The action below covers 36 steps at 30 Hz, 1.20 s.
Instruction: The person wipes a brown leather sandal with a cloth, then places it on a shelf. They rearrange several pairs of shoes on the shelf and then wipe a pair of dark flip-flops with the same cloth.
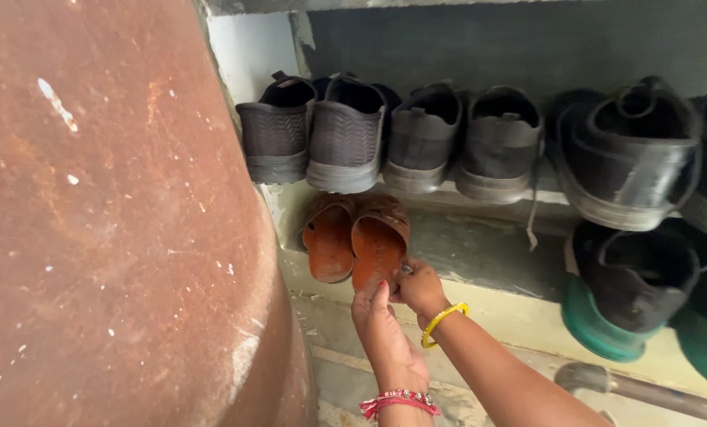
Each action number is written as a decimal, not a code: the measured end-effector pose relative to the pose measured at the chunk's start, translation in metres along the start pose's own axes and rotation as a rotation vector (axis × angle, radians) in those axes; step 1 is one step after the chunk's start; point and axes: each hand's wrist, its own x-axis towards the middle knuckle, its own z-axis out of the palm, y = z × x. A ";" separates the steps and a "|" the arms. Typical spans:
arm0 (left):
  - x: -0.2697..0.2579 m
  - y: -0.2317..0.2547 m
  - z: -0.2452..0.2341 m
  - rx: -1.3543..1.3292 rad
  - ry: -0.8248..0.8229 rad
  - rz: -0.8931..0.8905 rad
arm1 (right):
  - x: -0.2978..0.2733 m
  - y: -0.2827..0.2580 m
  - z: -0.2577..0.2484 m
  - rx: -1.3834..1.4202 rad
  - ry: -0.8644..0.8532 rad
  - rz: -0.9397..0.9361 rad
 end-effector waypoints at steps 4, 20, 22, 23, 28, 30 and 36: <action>0.015 0.001 -0.002 -0.069 0.042 0.043 | 0.016 -0.003 0.014 -0.016 0.002 -0.051; 0.013 0.012 0.007 -0.015 0.001 -0.070 | -0.012 -0.027 0.015 -0.758 0.153 -0.547; 0.013 0.012 0.007 -0.005 -0.030 -0.051 | -0.009 -0.023 0.015 -0.796 0.122 -0.556; 0.014 0.011 0.006 0.001 -0.020 -0.059 | -0.008 -0.023 0.015 -0.821 0.098 -0.592; 0.015 0.009 0.004 0.012 -0.011 -0.060 | -0.025 -0.035 0.014 -0.771 0.044 -0.477; 0.013 0.011 0.005 0.066 0.053 -0.088 | -0.043 -0.050 0.009 -0.777 -0.025 -0.531; -0.040 0.018 0.026 0.256 -0.123 -0.001 | -0.127 -0.139 -0.026 -0.860 -0.134 -0.484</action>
